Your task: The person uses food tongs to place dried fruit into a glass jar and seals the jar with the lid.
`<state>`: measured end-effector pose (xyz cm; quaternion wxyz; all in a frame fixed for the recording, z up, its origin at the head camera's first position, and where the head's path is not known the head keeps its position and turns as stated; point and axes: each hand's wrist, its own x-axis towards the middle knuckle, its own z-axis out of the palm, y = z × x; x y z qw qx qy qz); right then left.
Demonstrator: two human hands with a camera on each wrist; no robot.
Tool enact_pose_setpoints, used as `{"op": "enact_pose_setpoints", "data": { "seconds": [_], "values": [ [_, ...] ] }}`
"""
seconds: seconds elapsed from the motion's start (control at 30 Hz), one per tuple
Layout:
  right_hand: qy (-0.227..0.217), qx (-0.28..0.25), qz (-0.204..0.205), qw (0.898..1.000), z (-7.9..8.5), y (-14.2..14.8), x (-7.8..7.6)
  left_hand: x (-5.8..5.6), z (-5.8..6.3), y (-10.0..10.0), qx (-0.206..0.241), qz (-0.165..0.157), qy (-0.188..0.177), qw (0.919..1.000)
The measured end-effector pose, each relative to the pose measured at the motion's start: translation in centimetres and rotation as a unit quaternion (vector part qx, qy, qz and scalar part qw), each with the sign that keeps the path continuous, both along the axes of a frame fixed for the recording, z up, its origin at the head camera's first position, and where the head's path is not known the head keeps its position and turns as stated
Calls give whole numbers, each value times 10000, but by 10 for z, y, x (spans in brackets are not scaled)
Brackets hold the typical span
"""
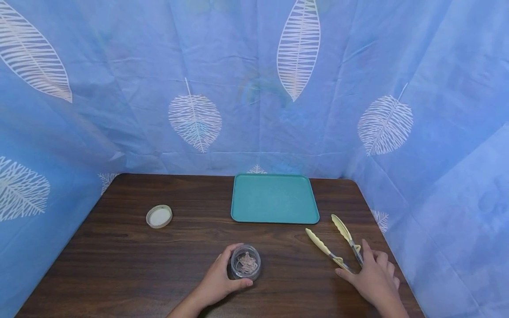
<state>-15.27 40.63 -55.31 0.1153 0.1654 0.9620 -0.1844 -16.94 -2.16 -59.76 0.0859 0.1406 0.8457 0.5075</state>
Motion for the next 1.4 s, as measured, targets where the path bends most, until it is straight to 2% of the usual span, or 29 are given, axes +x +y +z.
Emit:
{"op": "enact_pose_setpoints", "data": {
  "seconds": [0.2, 0.33, 0.43, 0.63, 0.8, 0.93, 1.17, 1.4],
  "values": [
    [368, -86, 335, 9987, 17, -25, -4, 1, 0, -1, -34, -60, 86, 9999],
    [483, -273, 497, 9972, 25, -44, -5, 0, 0, -2, 71, -132, -32, 9999],
    [552, -421, 641, 9955, 28, -59, -6, -1, 1, -4, 297, -230, -204, 9991],
    [1143, -678, 1085, 9852, 30, -87, -8, -6, 1, -10, 1117, -501, -644, 9904],
    [1143, -1240, 1359, 9763, 27, -108, -8, -8, -1, -15, 1348, -602, -785, 9859],
    [961, -1818, 1515, 9668, 27, -123, -8, -8, 0, -15, 1355, -614, -761, 9859],
    [851, -2774, 1798, 9399, 24, -152, -8, -8, 2, -16, 1405, -668, -894, 9838],
    [778, -3220, 2088, 9201, 11, -176, -9, -9, 2, -18, 1454, -742, -1004, 9815]
  ]
}}
